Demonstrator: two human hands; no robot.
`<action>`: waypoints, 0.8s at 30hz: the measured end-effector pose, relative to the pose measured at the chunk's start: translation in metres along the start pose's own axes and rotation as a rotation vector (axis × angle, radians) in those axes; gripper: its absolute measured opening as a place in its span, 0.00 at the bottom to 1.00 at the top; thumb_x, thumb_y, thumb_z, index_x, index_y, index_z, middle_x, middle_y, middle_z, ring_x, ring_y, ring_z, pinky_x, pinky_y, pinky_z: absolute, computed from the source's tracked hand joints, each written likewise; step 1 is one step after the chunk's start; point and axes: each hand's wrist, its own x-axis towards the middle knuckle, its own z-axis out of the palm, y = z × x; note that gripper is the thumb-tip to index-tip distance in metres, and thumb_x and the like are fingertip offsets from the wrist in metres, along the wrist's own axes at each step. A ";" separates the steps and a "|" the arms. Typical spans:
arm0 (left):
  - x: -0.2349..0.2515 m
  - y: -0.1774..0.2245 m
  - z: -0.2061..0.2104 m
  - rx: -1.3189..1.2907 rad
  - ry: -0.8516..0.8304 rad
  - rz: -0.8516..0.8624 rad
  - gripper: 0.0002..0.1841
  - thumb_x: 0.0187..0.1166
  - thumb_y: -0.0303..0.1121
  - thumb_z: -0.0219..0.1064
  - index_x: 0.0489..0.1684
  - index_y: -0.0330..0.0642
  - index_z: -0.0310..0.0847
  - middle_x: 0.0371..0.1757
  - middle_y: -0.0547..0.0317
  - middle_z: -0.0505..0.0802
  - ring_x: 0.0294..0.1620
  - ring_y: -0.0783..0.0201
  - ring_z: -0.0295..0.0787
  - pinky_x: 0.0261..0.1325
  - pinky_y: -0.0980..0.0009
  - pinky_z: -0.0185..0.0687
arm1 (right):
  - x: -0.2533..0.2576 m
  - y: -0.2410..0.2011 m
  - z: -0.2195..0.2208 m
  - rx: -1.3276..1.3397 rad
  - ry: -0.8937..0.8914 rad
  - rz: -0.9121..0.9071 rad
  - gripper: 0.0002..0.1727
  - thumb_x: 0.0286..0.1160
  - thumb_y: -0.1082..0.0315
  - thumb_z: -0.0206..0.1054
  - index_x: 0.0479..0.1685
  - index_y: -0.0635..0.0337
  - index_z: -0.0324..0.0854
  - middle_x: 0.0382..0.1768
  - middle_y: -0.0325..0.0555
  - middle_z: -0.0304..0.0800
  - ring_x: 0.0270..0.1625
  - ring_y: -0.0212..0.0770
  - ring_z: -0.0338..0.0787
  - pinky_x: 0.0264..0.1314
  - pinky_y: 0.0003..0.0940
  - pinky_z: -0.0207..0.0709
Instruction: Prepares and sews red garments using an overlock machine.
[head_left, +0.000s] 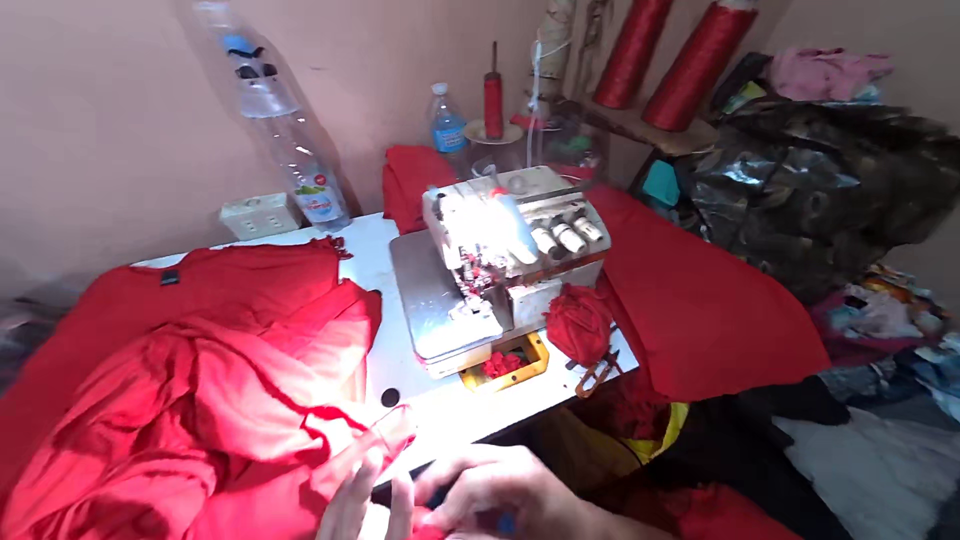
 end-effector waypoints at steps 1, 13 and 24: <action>0.000 0.000 0.000 -0.096 0.017 -0.048 0.20 0.91 0.52 0.48 0.71 0.61 0.78 0.77 0.80 0.77 0.84 0.80 0.61 0.86 0.75 0.53 | 0.001 0.002 -0.003 -0.077 -0.013 -0.036 0.09 0.78 0.76 0.65 0.36 0.78 0.84 0.50 0.64 0.91 0.57 0.39 0.91 0.61 0.24 0.82; 0.028 -0.019 -0.030 -1.483 -0.695 -0.776 0.13 0.82 0.35 0.67 0.61 0.63 0.88 0.54 0.82 0.95 0.54 0.86 0.89 0.61 0.82 0.84 | 0.017 0.019 -0.035 -0.156 -0.005 0.172 0.10 0.85 0.66 0.63 0.49 0.62 0.86 0.38 0.31 0.91 0.35 0.13 0.83 0.37 0.10 0.78; 0.031 -0.026 -0.027 -1.017 -0.314 -0.970 0.09 0.80 0.27 0.68 0.54 0.48 0.82 0.44 0.76 0.95 0.47 0.80 0.92 0.56 0.77 0.88 | 0.006 0.024 -0.018 -0.479 0.100 -0.222 0.04 0.80 0.67 0.70 0.44 0.55 0.90 0.46 0.36 0.94 0.52 0.24 0.92 0.55 0.17 0.86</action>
